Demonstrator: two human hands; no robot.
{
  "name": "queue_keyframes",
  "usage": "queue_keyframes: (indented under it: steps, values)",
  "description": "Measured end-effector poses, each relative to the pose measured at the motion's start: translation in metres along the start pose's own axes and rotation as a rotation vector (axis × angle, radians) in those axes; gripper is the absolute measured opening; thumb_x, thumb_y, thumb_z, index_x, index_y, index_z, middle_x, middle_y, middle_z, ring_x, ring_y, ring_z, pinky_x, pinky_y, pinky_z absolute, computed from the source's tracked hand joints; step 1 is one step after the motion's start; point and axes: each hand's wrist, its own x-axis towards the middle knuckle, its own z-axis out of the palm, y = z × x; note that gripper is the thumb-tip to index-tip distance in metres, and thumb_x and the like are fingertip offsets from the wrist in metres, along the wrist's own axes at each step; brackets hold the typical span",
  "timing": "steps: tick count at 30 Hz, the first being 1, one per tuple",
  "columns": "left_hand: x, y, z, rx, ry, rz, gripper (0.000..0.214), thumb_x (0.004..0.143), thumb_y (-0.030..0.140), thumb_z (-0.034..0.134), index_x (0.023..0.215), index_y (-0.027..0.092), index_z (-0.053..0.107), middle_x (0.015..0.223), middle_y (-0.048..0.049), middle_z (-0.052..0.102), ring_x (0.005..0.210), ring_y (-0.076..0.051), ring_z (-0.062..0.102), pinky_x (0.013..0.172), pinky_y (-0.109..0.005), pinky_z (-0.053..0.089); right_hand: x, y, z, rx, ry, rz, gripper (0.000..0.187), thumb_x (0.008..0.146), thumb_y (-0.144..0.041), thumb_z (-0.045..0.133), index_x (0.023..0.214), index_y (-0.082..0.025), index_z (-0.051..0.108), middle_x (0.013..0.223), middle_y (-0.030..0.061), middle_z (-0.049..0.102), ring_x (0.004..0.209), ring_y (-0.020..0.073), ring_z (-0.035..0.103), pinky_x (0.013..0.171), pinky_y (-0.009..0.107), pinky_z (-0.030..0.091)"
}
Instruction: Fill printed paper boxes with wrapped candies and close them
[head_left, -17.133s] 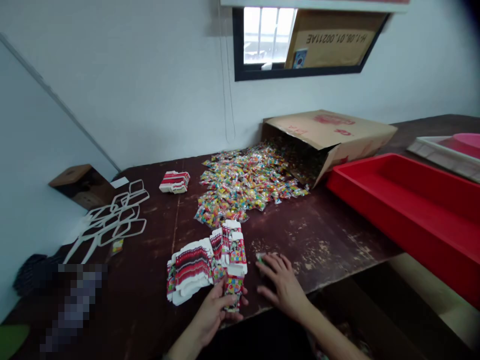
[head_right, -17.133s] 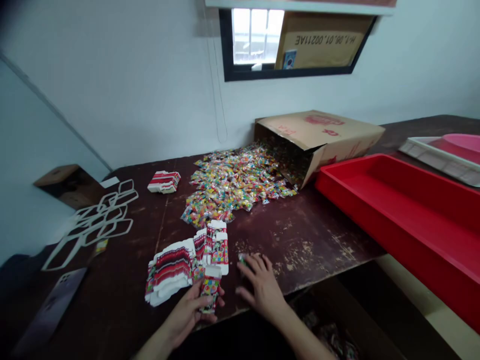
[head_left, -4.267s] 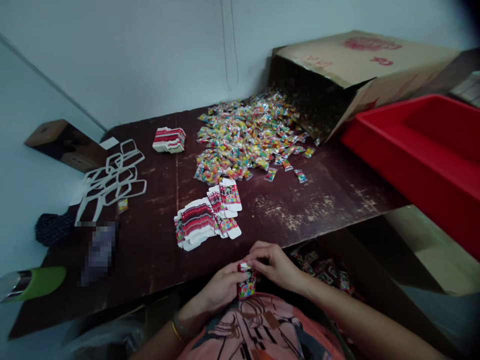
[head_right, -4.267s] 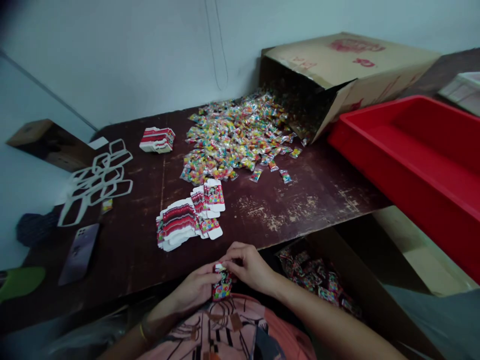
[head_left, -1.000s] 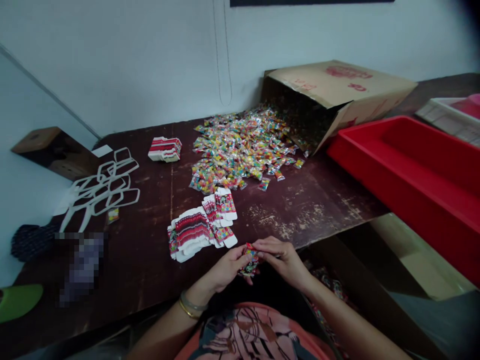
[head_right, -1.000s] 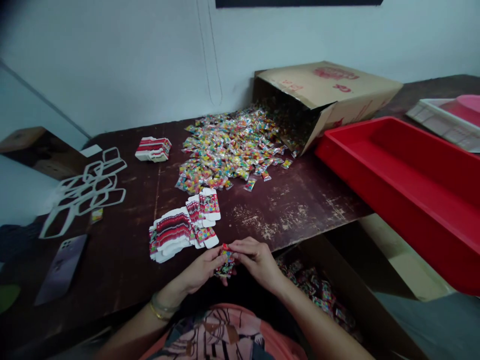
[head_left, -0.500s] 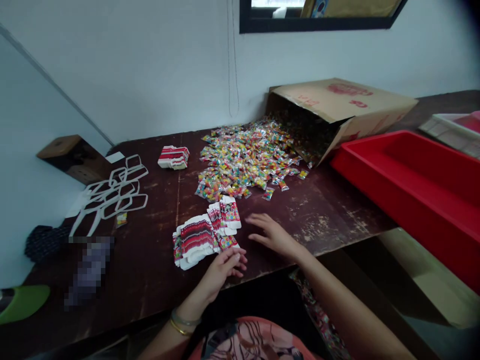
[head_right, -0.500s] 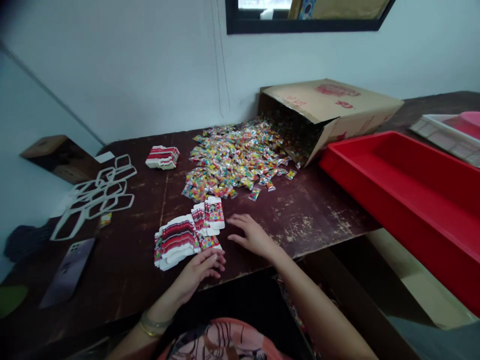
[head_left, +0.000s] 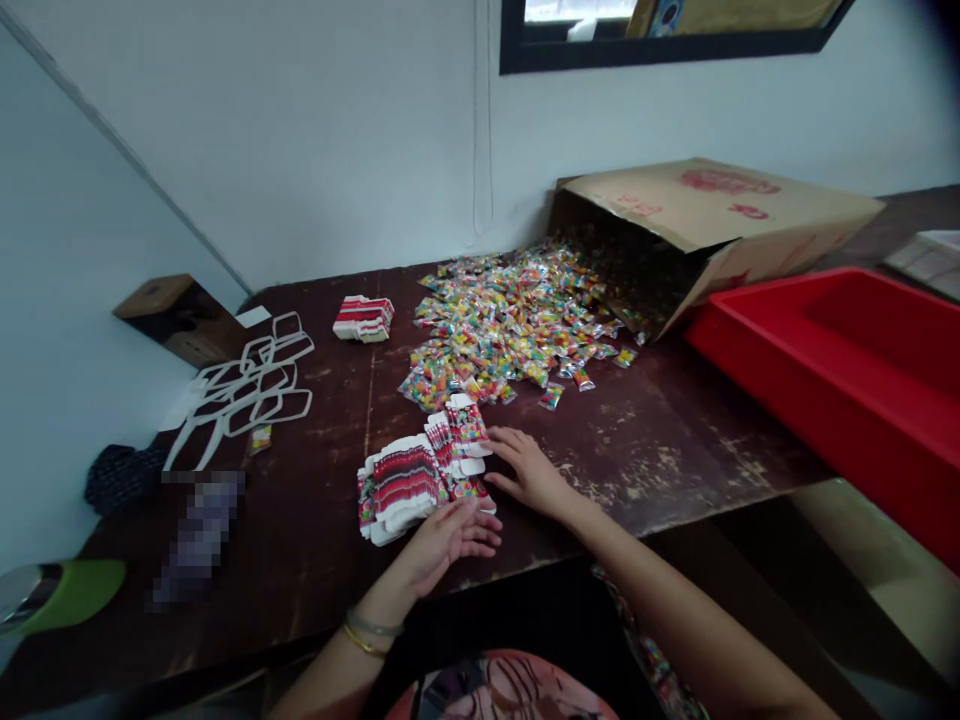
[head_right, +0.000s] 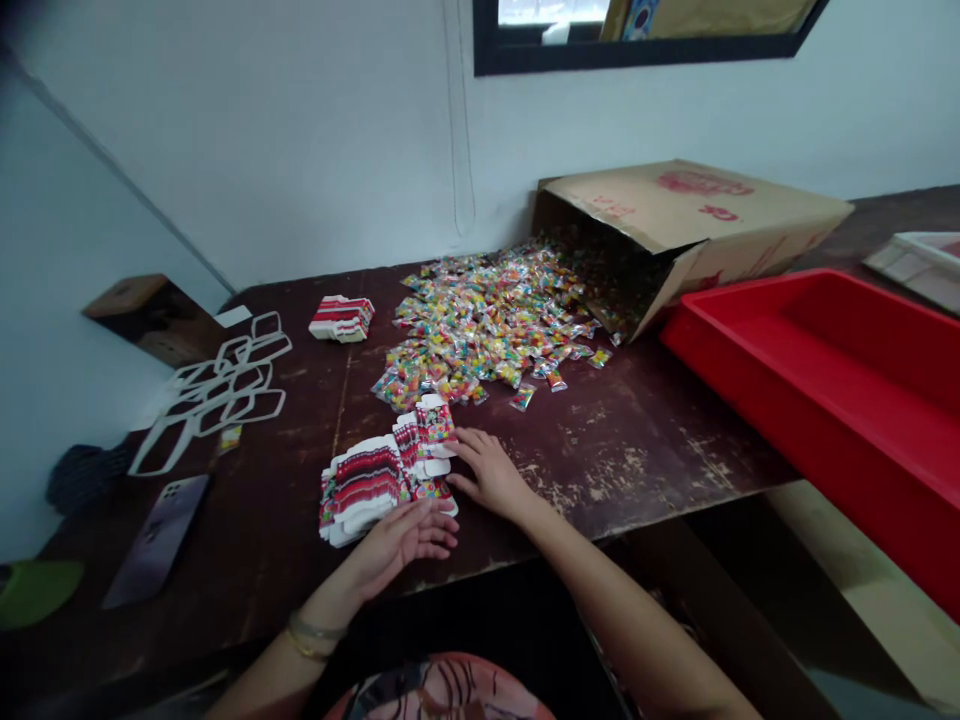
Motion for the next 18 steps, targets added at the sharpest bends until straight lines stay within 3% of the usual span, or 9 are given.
queue_keyframes:
  steps: [2,5,7,10,13,16,18]
  values:
    - [-0.003,0.002,0.005,0.043,-0.053,-0.049,0.035,0.088,0.042,0.055,0.103,0.01,0.06,0.089,-0.0121,0.067,0.077,-0.021,0.067,0.067,-0.032,0.052,0.023,0.015,0.007,0.007,-0.07,-0.045,0.057,0.083,-0.037,0.067,0.136,-0.023,0.048,0.143,0.0114,0.046,0.134,0.0292,0.036,0.103,0.048,0.033]
    - [-0.012,0.004,0.006,0.07,-0.106,-0.067,0.032,0.089,0.039,0.055,0.104,0.011,0.06,0.091,-0.0119,0.066,0.077,-0.021,0.067,0.064,-0.03,0.051,0.05,0.037,0.013,0.046,-0.136,-0.103,0.033,0.088,-0.034,0.062,0.12,-0.025,0.063,0.126,0.0077,0.062,0.122,0.0245,0.051,0.098,0.041,0.038]
    - [-0.017,0.004,0.002,0.069,-0.094,-0.038,0.032,0.089,0.038,0.054,0.105,0.01,0.06,0.092,-0.0127,0.066,0.078,-0.021,0.067,0.065,-0.031,0.051,0.05,0.039,0.012,0.061,-0.119,-0.107,0.02,0.092,-0.03,0.056,0.104,-0.023,0.07,0.111,0.0059,0.07,0.108,0.0194,0.06,0.093,0.035,0.041]
    - [-0.017,0.004,-0.005,0.029,-0.046,0.007,0.037,0.091,0.039,0.052,0.111,0.009,0.058,0.098,-0.0153,0.067,0.084,-0.022,0.067,0.073,-0.034,0.051,0.027,0.024,0.006,0.072,-0.058,-0.069,0.021,0.095,-0.027,0.05,0.098,-0.019,0.069,0.103,0.0068,0.071,0.097,0.0171,0.063,0.091,0.034,0.041]
    - [-0.01,0.005,-0.006,-0.022,-0.021,0.016,0.043,0.091,0.041,0.051,0.118,0.009,0.056,0.105,-0.0174,0.066,0.091,-0.023,0.066,0.083,-0.037,0.05,0.015,0.005,-0.001,0.069,0.015,0.038,0.025,0.097,-0.029,0.044,0.1,-0.018,0.066,0.109,0.0089,0.067,0.1,0.0169,0.059,0.092,0.034,0.041]
    - [-0.005,0.006,0.006,0.018,-0.042,-0.003,0.042,0.087,0.04,0.057,0.115,0.009,0.058,0.104,-0.0167,0.066,0.09,-0.023,0.065,0.082,-0.037,0.049,0.041,-0.004,0.006,0.034,0.042,0.155,0.028,0.096,-0.036,0.047,0.11,-0.019,0.063,0.119,0.0103,0.061,0.11,0.0193,0.054,0.094,0.034,0.041]
    - [-0.005,0.005,0.017,0.084,-0.056,-0.018,0.04,0.085,0.039,0.06,0.112,0.01,0.06,0.102,-0.0149,0.066,0.088,-0.021,0.065,0.08,-0.035,0.05,0.07,-0.008,0.018,-0.014,0.044,0.233,0.046,0.089,-0.046,0.055,0.124,-0.016,0.056,0.129,0.016,0.054,0.116,0.0268,0.049,0.095,0.042,0.04]
